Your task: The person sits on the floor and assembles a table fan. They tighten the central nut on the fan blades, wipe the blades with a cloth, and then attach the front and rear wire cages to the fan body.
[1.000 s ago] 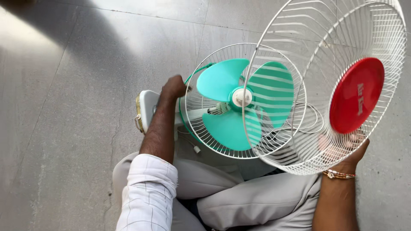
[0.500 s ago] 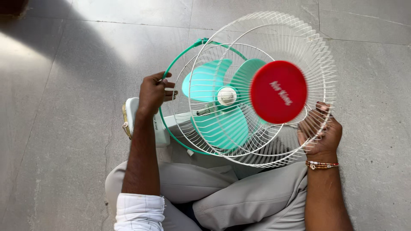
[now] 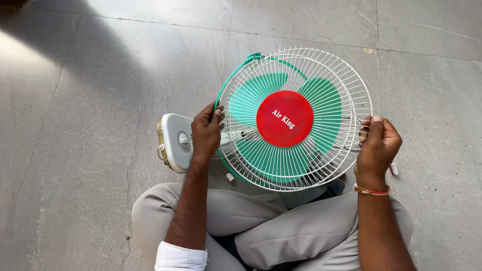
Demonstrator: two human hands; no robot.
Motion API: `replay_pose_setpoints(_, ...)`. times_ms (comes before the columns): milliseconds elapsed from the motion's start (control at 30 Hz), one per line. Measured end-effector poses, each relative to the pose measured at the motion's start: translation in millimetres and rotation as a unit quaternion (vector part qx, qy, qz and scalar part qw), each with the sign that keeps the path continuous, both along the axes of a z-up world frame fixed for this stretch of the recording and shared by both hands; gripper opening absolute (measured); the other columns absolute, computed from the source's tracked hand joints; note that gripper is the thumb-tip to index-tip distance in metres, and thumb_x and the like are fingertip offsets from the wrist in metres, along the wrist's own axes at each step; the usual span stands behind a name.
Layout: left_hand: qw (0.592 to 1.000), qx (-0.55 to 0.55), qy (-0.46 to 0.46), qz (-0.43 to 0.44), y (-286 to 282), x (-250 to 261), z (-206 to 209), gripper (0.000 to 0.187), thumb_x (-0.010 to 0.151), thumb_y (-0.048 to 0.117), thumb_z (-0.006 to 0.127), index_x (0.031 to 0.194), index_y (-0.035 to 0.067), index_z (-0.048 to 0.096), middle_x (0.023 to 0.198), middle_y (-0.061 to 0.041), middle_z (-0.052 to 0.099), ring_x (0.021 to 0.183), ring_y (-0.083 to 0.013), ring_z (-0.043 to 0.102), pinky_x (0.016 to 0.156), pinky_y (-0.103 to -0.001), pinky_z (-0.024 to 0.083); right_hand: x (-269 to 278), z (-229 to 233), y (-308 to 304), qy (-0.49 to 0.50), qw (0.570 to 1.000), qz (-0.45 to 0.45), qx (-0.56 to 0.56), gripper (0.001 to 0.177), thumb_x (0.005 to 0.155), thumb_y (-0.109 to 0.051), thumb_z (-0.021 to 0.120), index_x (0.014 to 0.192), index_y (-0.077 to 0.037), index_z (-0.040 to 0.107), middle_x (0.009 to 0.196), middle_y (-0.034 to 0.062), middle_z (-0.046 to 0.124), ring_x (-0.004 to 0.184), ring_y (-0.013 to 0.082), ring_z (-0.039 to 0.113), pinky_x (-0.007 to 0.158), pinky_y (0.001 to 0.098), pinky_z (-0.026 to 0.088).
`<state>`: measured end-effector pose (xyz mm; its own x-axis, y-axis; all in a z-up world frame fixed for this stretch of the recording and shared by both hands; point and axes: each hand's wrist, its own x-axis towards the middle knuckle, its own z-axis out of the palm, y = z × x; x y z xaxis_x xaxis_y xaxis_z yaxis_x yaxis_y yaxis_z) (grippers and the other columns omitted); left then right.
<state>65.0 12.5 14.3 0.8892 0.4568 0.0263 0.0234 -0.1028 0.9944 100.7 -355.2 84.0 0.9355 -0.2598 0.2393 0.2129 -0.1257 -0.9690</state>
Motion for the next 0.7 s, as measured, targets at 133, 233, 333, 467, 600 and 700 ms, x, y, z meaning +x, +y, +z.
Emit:
replay_pose_setpoints(133,0.999,0.028,0.015,0.021,-10,-4,15,0.038,0.104,0.015,0.057,0.141,0.009,0.062,0.097,-0.008,0.078,0.069,-0.0093,0.061,0.06,-0.028,0.053,12,-12,-2,0.048,0.998,-0.022,0.029,0.017,0.11,-0.021,0.059,0.101,-0.009,0.065,0.093,-0.0025,0.067,0.083,0.0074,0.054,0.07,0.025,0.045)
replay_pose_setpoints(233,0.996,0.064,0.061,0.028,-8,-3,24,0.039,0.105,0.016,0.055,0.143,0.012,0.063,0.088,-0.012,0.078,0.065,-0.0124,0.057,0.058,-0.03,0.049,22,-4,-2,0.117,0.99,0.005,0.083,0.013,0.103,-0.024,0.06,0.107,-0.013,0.063,0.105,-0.0007,0.067,0.095,0.0111,0.059,0.076,0.0335,0.054)
replay_pose_setpoints(333,0.997,0.065,0.024,0.024,-4,-2,17,0.036,0.106,0.015,0.053,0.141,0.01,0.064,0.097,-0.012,0.078,0.077,-0.0121,0.068,0.068,-0.03,0.056,34,8,-5,0.195,0.963,0.087,0.161,0.022,0.099,-0.031,0.059,0.112,-0.014,0.064,0.114,0.0035,0.065,0.104,0.018,0.063,0.085,0.045,0.06)
replay_pose_setpoints(467,0.998,0.049,0.026,0.02,1,-1,6,0.036,0.106,0.014,0.051,0.138,0.009,0.064,0.102,-0.013,0.079,0.083,-0.0174,0.074,0.074,-0.034,0.06,50,-4,-2,0.206,0.94,0.156,0.221,0.035,0.103,-0.041,0.059,0.118,-0.009,0.064,0.117,0.0108,0.065,0.111,0.0261,0.063,0.095,0.0511,0.057)
replay_pose_setpoints(600,0.999,0.028,-0.001,0.015,2,1,1,0.035,0.106,0.015,0.052,0.137,0.006,0.064,0.107,-0.014,0.078,0.089,-0.0164,0.076,0.078,-0.034,0.063,55,-28,26,0.213,0.932,0.187,0.227,0.034,0.103,-0.038,0.061,0.116,-0.008,0.066,0.112,0.0097,0.066,0.103,0.0236,0.063,0.088,0.0468,0.055)
replay_pose_setpoints(700,1.0,0.005,0.015,0.017,3,2,0,0.035,0.105,0.015,0.052,0.137,0.005,0.064,0.106,-0.014,0.078,0.085,-0.016,0.074,0.073,-0.033,0.063,53,-35,44,0.199,0.932,0.196,0.229,0.033,0.103,-0.037,0.062,0.115,-0.007,0.067,0.108,0.009,0.066,0.098,0.0218,0.063,0.084,0.0436,0.055)
